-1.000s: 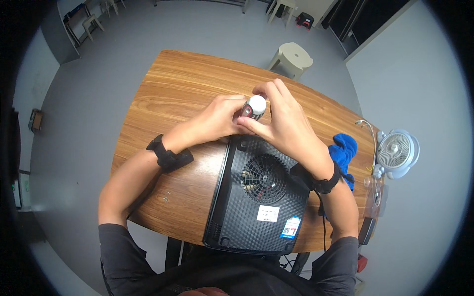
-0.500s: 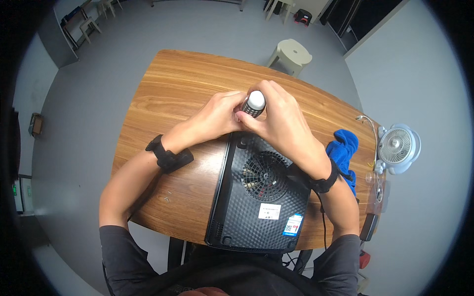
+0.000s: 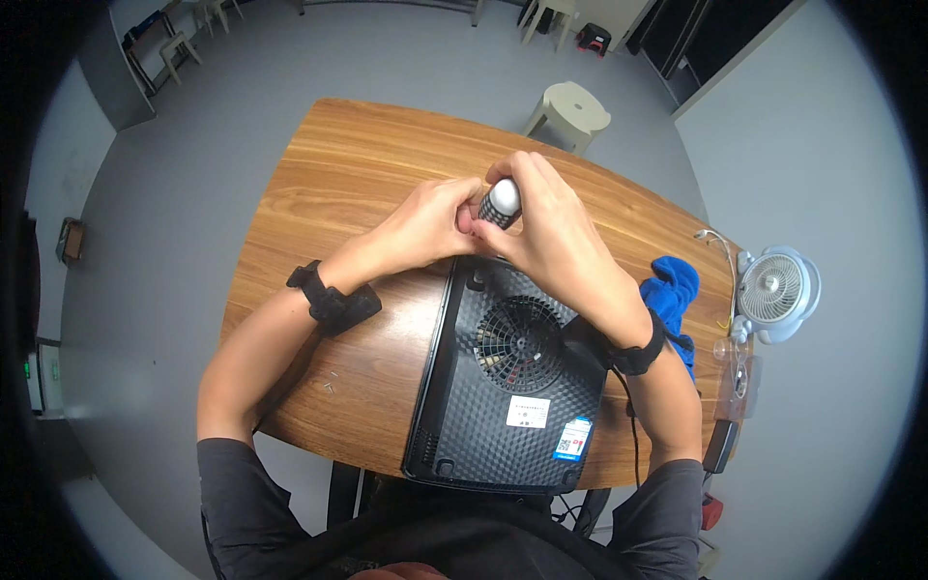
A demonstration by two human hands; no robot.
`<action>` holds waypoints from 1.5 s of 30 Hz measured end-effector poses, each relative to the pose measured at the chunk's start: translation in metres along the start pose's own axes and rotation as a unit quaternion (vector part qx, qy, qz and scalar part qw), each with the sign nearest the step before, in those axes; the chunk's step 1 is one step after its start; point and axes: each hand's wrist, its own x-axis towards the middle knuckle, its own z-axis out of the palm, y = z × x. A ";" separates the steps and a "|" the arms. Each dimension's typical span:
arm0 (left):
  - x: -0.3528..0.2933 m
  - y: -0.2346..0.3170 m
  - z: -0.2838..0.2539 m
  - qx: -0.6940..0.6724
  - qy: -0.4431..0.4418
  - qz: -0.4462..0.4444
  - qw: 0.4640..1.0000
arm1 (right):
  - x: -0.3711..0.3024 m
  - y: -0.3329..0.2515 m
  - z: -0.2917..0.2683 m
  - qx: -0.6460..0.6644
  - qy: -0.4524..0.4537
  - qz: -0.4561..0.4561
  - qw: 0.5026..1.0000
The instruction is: The person wipes the top of a black electronic device with a blue cloth, then flips it over. Using a screwdriver, they remove several screws from the bottom panel and lift the cover to expose the internal components, including a large copper heatsink.
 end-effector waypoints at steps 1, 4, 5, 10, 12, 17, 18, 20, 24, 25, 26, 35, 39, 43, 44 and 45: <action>-0.001 -0.003 0.003 -0.009 0.012 0.028 1.000 | -0.002 0.005 0.000 0.031 -0.005 -0.020 0.999; 0.000 -0.010 0.002 -0.013 -0.013 0.035 0.999 | -0.005 0.005 0.001 0.056 -0.005 -0.041 0.998; 0.000 -0.012 0.001 -0.011 -0.031 0.025 0.999 | -0.006 0.004 0.002 0.054 -0.002 -0.042 0.998; 0.001 -0.011 0.009 0.022 -0.002 0.051 0.998 | -0.003 -0.005 -0.001 -0.007 -0.021 0.030 0.999; -0.001 -0.011 0.013 0.003 0.012 0.052 0.999 | -0.005 -0.004 -0.002 0.008 -0.038 0.029 0.999; -0.003 -0.007 0.009 -0.019 -0.012 0.050 0.998 | -0.012 -0.003 0.000 0.063 -0.024 0.001 0.998; -0.002 -0.007 0.008 -0.012 -0.018 0.048 0.999 | -0.013 -0.003 -0.001 0.065 -0.026 0.001 0.998; -0.003 -0.006 0.007 -0.013 -0.024 0.043 0.999 | -0.013 -0.003 -0.001 0.068 -0.030 0.000 0.997; -0.004 -0.007 0.006 -0.017 -0.017 0.049 0.999 | -0.011 -0.003 -0.001 0.053 -0.030 -0.005 0.998; -0.003 -0.005 0.006 -0.011 -0.013 0.055 0.998 | -0.010 -0.004 -0.001 0.055 -0.032 0.002 0.998; -0.004 -0.004 0.005 -0.013 -0.012 0.051 0.999 | -0.009 -0.005 -0.001 0.057 -0.034 0.008 0.998; -0.001 -0.007 0.000 0.027 0.015 0.078 0.996 | -0.007 0.000 0.001 0.054 -0.009 -0.019 0.998; -0.002 -0.004 0.000 0.021 0.025 0.044 0.999 | -0.005 -0.003 0.003 0.047 -0.002 0.004 0.999; -0.001 0.000 0.007 0.028 0.050 -0.002 0.998 | -0.003 -0.003 0.007 0.088 -0.013 0.070 0.994; -0.001 0.000 0.007 0.030 0.047 0.001 0.998 | -0.003 -0.003 0.007 0.112 -0.012 0.086 0.990; -0.001 0.000 0.007 0.032 0.044 0.005 0.999 | -0.004 0.002 0.008 0.111 -0.006 0.048 0.993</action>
